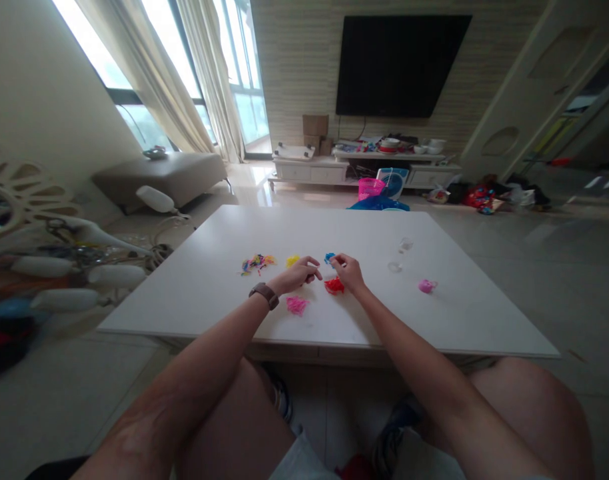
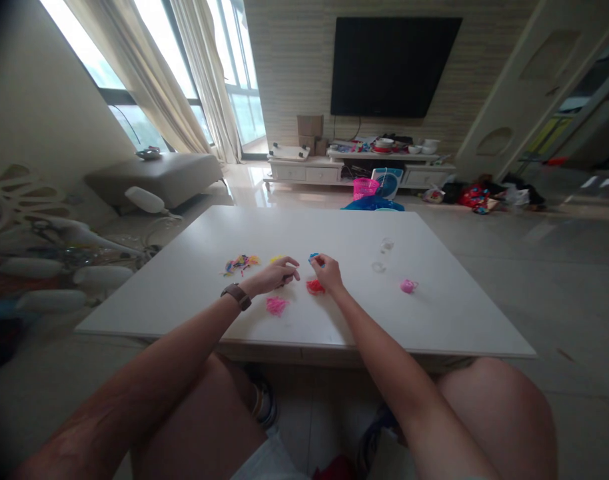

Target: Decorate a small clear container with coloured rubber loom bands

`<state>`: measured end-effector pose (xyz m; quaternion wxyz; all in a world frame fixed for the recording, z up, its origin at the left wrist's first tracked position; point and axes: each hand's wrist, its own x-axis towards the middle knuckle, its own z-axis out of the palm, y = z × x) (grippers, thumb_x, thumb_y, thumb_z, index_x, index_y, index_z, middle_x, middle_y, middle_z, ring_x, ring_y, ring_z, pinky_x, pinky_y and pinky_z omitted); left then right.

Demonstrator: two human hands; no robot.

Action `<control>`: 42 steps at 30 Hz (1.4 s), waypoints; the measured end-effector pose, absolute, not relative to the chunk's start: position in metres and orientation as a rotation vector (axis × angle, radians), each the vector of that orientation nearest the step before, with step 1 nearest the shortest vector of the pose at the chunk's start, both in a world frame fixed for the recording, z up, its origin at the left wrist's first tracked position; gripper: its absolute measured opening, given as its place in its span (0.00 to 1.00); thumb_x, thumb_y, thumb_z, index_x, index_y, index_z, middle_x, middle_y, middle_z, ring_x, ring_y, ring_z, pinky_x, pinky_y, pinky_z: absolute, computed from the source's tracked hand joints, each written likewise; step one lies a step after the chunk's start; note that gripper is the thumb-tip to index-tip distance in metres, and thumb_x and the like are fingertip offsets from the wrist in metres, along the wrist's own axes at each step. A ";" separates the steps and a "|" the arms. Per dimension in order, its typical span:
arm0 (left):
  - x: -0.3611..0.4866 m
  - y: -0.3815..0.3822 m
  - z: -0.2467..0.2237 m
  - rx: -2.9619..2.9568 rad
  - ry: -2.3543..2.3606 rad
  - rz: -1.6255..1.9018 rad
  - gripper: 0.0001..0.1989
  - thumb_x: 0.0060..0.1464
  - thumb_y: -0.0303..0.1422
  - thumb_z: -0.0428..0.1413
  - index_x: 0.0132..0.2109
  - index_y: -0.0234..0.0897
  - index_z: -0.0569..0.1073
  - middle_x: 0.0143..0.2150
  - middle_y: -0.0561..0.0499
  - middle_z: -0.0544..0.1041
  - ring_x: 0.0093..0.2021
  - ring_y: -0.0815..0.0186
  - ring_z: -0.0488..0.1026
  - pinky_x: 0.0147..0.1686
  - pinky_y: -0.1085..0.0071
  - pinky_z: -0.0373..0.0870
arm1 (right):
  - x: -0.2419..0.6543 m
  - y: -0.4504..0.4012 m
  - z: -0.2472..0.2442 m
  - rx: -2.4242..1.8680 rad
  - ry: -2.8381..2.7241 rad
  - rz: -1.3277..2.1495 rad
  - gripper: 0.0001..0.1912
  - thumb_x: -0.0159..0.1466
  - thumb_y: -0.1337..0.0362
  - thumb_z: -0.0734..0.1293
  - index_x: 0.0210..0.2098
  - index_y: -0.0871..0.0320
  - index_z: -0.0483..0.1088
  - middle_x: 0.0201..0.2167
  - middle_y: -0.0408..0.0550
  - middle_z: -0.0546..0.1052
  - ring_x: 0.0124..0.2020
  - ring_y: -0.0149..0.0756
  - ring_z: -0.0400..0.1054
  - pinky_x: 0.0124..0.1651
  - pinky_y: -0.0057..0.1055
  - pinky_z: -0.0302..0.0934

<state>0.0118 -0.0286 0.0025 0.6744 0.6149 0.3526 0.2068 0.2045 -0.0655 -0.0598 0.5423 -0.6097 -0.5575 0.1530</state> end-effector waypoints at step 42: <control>-0.028 0.014 0.007 2.005 0.916 0.535 0.04 0.46 0.26 0.53 0.28 0.33 0.72 0.22 0.53 0.72 0.24 0.70 0.67 0.26 0.74 0.60 | 0.158 -0.111 -0.057 -1.313 -1.018 0.375 0.09 0.61 0.59 0.67 0.28 0.57 0.70 0.24 0.43 0.72 0.27 0.35 0.65 0.32 0.31 0.59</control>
